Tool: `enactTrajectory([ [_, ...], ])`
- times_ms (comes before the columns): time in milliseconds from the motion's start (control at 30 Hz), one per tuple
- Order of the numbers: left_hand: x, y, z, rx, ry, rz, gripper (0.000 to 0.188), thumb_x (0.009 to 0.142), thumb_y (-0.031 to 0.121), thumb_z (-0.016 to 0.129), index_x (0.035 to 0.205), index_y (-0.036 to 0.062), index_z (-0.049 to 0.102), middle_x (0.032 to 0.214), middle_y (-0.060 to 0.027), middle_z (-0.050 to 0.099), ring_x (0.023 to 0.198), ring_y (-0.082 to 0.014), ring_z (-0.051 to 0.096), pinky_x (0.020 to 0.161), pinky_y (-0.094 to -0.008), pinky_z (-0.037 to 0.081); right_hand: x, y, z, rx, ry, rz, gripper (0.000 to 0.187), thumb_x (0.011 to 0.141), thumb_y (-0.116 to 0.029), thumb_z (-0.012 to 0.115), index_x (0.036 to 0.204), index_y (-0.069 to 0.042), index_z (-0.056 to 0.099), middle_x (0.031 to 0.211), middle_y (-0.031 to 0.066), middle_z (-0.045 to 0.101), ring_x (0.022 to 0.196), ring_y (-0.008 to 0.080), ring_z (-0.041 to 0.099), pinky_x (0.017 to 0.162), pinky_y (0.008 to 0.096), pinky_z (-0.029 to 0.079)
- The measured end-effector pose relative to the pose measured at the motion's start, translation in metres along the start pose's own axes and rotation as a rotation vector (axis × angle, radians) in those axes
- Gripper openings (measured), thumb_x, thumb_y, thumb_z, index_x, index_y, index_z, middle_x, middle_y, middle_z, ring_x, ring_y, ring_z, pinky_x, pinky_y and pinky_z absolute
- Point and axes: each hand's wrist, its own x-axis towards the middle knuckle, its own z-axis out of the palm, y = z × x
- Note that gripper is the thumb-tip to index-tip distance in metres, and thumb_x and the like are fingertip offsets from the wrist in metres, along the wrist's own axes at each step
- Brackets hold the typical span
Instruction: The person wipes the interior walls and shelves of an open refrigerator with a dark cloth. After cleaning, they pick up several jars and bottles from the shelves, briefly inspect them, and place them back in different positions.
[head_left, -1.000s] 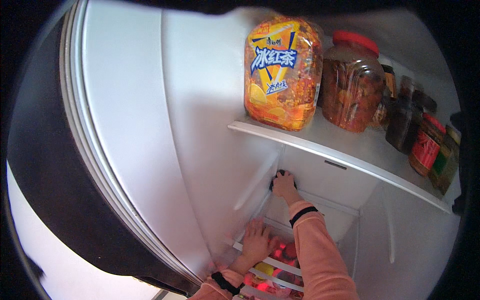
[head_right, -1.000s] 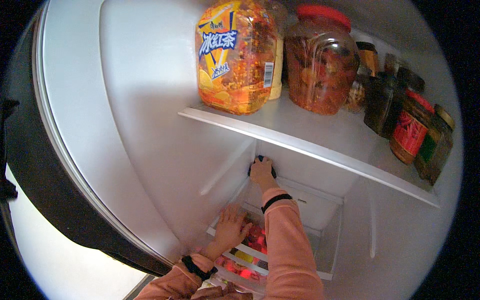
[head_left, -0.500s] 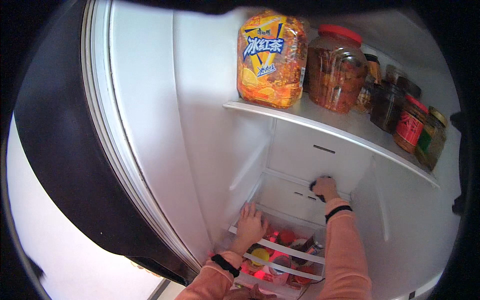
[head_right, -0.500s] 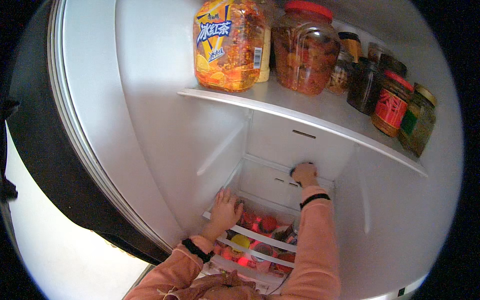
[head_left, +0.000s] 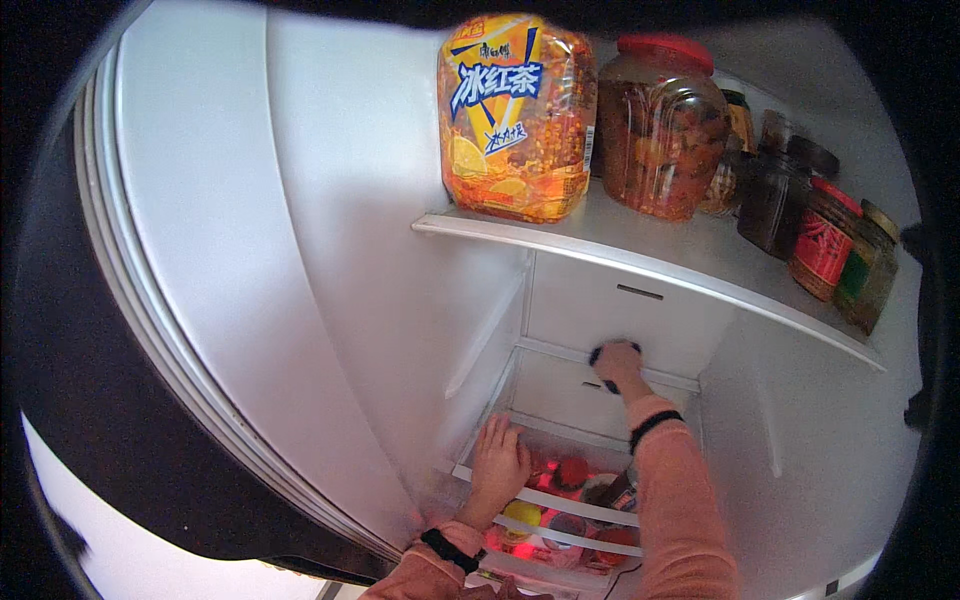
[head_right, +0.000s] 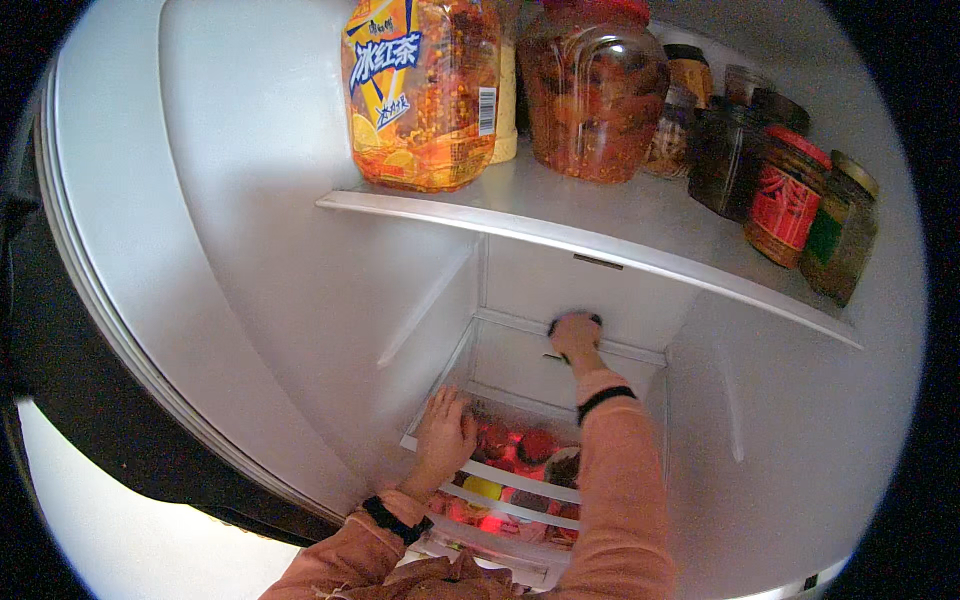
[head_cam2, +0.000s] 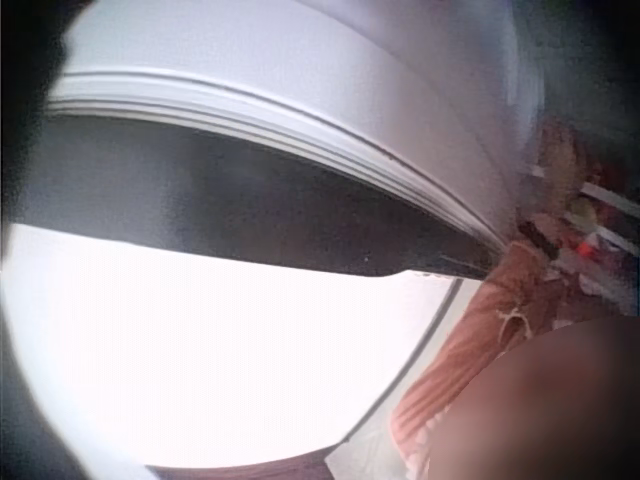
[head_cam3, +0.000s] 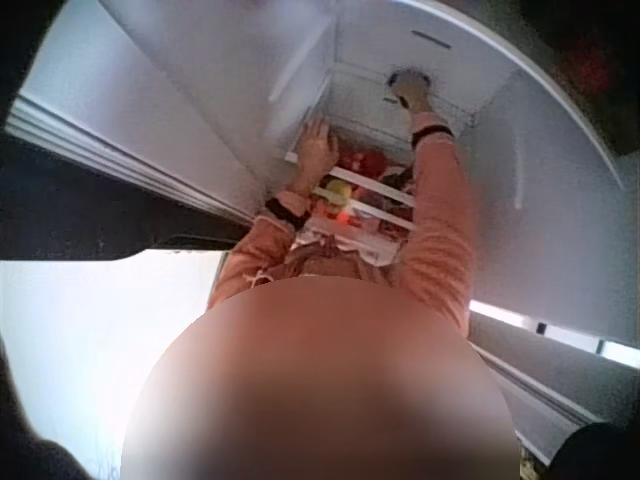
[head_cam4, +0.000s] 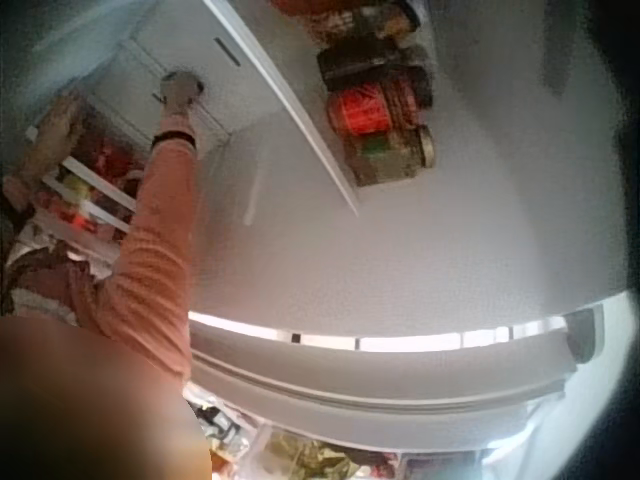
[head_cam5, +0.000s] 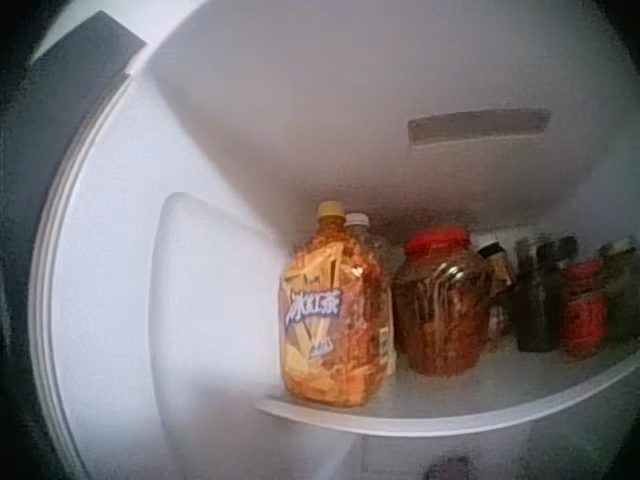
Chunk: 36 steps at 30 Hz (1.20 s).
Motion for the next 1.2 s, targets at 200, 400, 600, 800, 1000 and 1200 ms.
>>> enactTrajectory([
  [200,-0.005,0.002,-0.005,-0.180,0.072,-0.065,0.021,0.084,0.006,0.057,0.103,-0.0004,0.055,0.108,-0.0227,0.058,0.108,-0.0413,0.054,0.094,-0.0495,0.043,-0.011,-0.109,-0.004,-0.026,0.222,-0.357,0.036,0.082,-0.031,0.061,0.105,-0.003,0.067,0.113,0.0187,0.063,0.095,0.0362,0.066,0.080,0.0486,0.054],
  [400,-0.011,0.003,-0.010,-0.276,0.213,-0.097,0.017,0.086,0.003,0.056,0.103,0.0006,0.055,0.096,-0.0210,0.057,0.094,-0.0401,0.055,0.080,-0.0479,0.045,-0.033,-0.141,-0.019,0.066,0.054,-0.572,0.040,0.075,-0.031,0.066,0.106,-0.005,0.065,0.115,0.0182,0.061,0.101,0.0378,0.062,0.084,0.0475,0.052],
  [600,-0.001,0.006,-0.008,-0.254,0.329,-0.035,0.028,0.089,0.008,0.055,0.115,0.0000,0.051,0.112,-0.0245,0.053,0.108,-0.0427,0.051,0.091,-0.0494,0.042,-0.121,-0.126,-0.018,0.198,0.020,-0.906,0.038,0.073,-0.025,0.064,0.106,-0.006,0.065,0.113,0.0176,0.060,0.100,0.0392,0.060,0.085,0.0487,0.051],
  [800,0.001,0.007,-0.013,-0.253,0.271,-0.028,0.046,0.089,0.023,0.057,0.126,-0.0018,0.045,0.125,-0.0270,0.047,0.118,-0.0456,0.045,0.101,-0.0510,0.037,-0.179,-0.072,-0.033,0.254,-0.172,-1.101,0.041,0.075,-0.029,0.068,0.111,-0.009,0.062,0.115,0.0179,0.058,0.102,0.0398,0.059,0.085,0.0477,0.050],
  [1000,0.008,0.013,-0.009,-0.100,-0.021,-0.061,0.050,0.088,0.033,0.061,0.126,0.0000,0.052,0.133,-0.0262,0.047,0.123,-0.0470,0.044,0.105,-0.0534,0.033,-0.097,-0.079,-0.004,0.001,0.318,-0.921,0.045,0.075,-0.026,0.070,0.118,-0.015,0.062,0.129,0.0142,0.052,0.119,0.0418,0.049,0.096,0.0525,0.043],
  [1200,0.010,0.007,-0.006,0.187,-0.194,0.007,0.052,0.091,0.042,0.055,0.121,0.0007,0.061,0.135,-0.0256,0.050,0.127,-0.0466,0.042,0.109,-0.0538,0.030,-0.010,-0.072,0.007,-0.496,0.646,-0.762,0.036,0.084,-0.024,0.061,0.120,-0.023,0.065,0.136,0.0062,0.046,0.126,0.0389,0.039,0.101,0.0489,0.033],
])
